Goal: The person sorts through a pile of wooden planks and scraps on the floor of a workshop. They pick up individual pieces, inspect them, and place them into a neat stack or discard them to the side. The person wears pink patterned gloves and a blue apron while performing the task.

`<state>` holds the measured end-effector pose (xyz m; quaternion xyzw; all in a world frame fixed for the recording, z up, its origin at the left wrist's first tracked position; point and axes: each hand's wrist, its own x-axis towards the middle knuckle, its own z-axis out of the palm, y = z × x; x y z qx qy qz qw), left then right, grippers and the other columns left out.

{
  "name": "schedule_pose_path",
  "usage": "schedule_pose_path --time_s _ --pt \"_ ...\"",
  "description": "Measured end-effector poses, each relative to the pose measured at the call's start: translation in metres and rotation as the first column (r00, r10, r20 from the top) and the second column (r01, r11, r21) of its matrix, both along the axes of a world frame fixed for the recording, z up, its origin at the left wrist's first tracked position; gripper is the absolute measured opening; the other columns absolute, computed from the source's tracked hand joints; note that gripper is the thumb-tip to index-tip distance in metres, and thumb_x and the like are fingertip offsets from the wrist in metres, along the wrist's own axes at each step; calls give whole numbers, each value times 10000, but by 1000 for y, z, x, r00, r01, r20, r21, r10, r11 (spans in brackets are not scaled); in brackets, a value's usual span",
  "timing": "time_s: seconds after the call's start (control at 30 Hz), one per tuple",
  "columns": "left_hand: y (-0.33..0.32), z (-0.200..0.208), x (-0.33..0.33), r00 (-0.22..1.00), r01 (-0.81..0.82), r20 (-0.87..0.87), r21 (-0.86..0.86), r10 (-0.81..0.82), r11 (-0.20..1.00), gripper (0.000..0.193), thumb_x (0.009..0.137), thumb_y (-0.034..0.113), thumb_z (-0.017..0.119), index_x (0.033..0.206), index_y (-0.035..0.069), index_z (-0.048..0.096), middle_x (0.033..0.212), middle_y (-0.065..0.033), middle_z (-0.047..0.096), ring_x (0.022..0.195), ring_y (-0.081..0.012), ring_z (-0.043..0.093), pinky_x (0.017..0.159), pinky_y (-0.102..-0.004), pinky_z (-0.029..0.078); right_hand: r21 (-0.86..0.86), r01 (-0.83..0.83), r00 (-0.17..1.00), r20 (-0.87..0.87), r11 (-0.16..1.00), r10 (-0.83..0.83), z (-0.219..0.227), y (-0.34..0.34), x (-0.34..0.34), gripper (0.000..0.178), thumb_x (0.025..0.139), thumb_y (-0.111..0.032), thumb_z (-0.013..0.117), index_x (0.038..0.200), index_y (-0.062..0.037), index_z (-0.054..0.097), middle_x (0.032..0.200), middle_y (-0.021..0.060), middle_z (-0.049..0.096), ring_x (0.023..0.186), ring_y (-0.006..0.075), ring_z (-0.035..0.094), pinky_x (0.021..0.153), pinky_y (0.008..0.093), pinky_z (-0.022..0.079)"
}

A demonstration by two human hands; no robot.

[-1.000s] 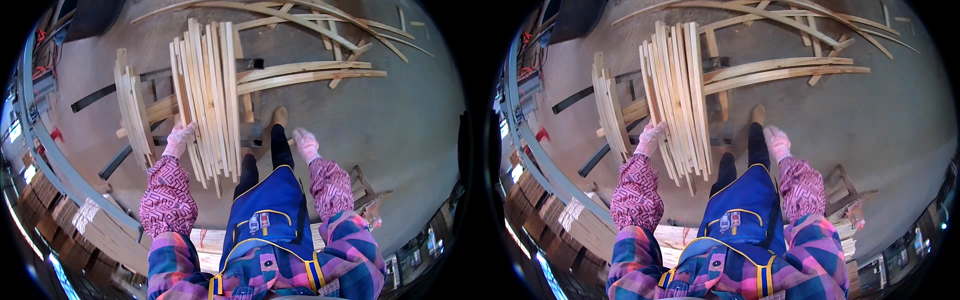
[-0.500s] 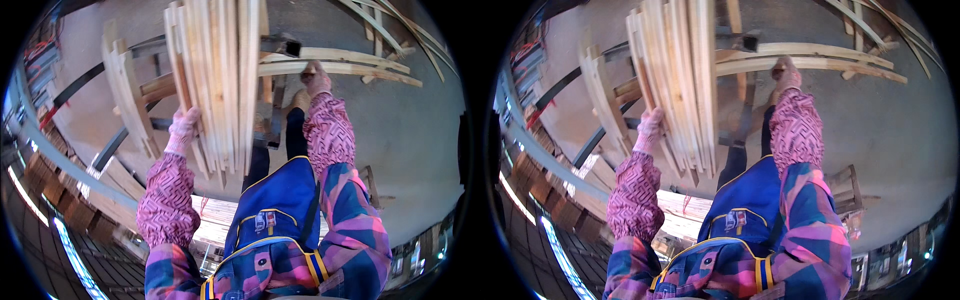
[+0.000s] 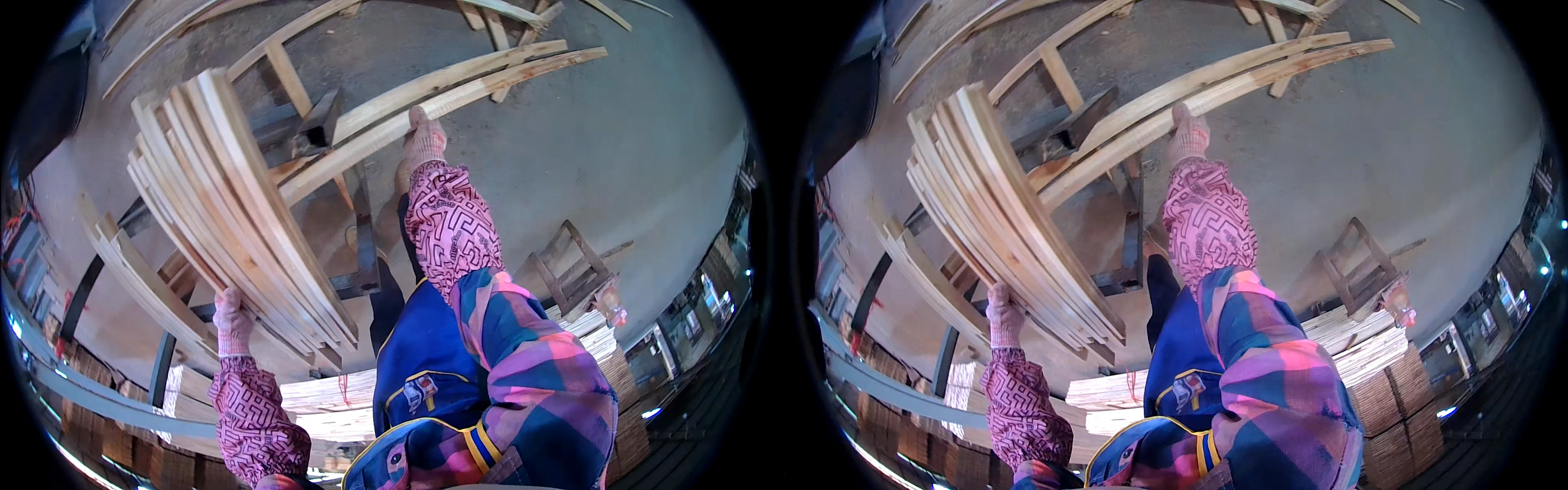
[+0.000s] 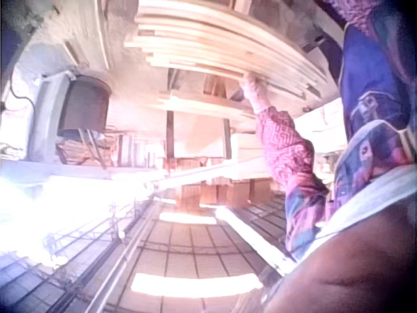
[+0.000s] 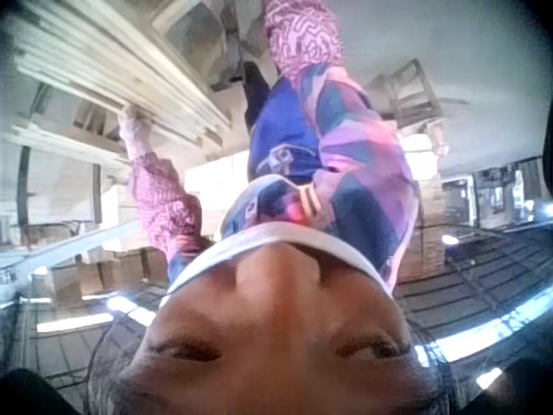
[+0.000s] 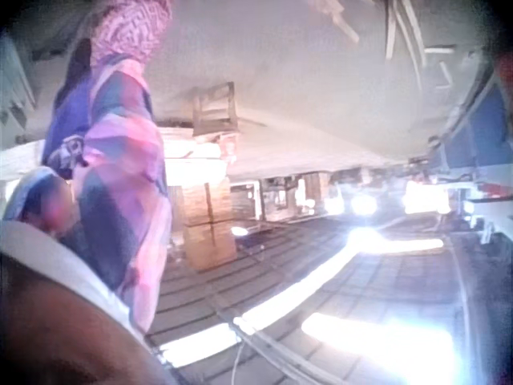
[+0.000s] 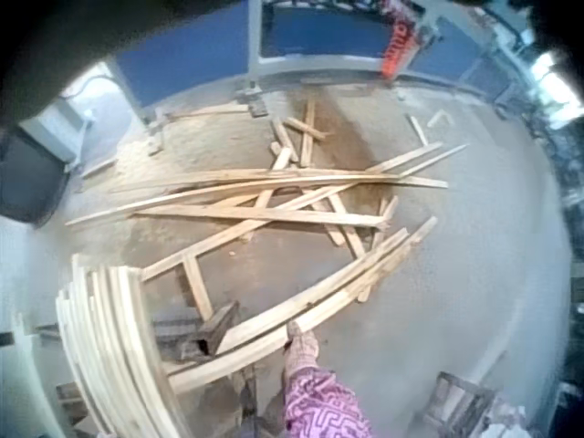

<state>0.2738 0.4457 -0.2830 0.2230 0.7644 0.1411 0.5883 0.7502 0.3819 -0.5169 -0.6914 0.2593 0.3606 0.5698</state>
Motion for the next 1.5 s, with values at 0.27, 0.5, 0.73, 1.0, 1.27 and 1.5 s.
schedule_pose_path --time_s 0.27,0.5,0.73,1.0,1.27,1.5 --pt "33 21 58 968 251 -9 1 -250 968 232 884 281 649 1009 90 609 817 12 607 728 -112 594 654 -283 495 -168 135 954 290 976 -82 32 -121 152 317 905 -290 687 1002 8 638 826 50 608 779 180 581 707 335 486" --pt "39 82 156 860 467 -417 407 -295 785 476 877 221 700 1301 59 556 1287 -115 569 1140 -213 559 950 -336 469 -333 399 845 495 854 -201 225 -215 310 366 918 -342 674 1017 9 648 902 75 641 827 168 578 785 336 505" --pt "-23 141 337 31 947 -476 296 -879 -127 520 813 234 706 1308 144 575 1259 -127 615 1195 -299 557 1041 -402 436 -548 517 745 666 658 -30 471 -306 415 569 870 -418 711 1150 64 594 1010 108 675 867 224 617 805 356 495" --pt "-83 238 438 -150 791 -725 320 -672 -522 907 685 376 783 1455 192 341 1443 -118 418 1348 -334 379 1129 -447 313 -204 397 626 773 895 -102 645 -444 446 424 990 -252 539 1237 93 518 1154 138 639 1055 247 630 968 338 496" --pt "-83 318 297 -258 806 -658 257 -708 -533 427 586 244 779 969 124 633 860 -96 678 850 -299 659 717 -434 528 261 250 762 541 932 -356 550 -430 325 409 915 -323 652 1096 35 568 944 157 660 885 273 621 913 416 493" --pt "-121 341 116 -438 887 -638 -193 -633 -419 387 616 332 794 910 162 607 847 -63 645 827 -268 651 685 -420 525 -481 169 978 190 860 -86 403 -262 39 686 739 -314 775 1209 112 515 1101 218 625 1019 341 594 903 423 464"
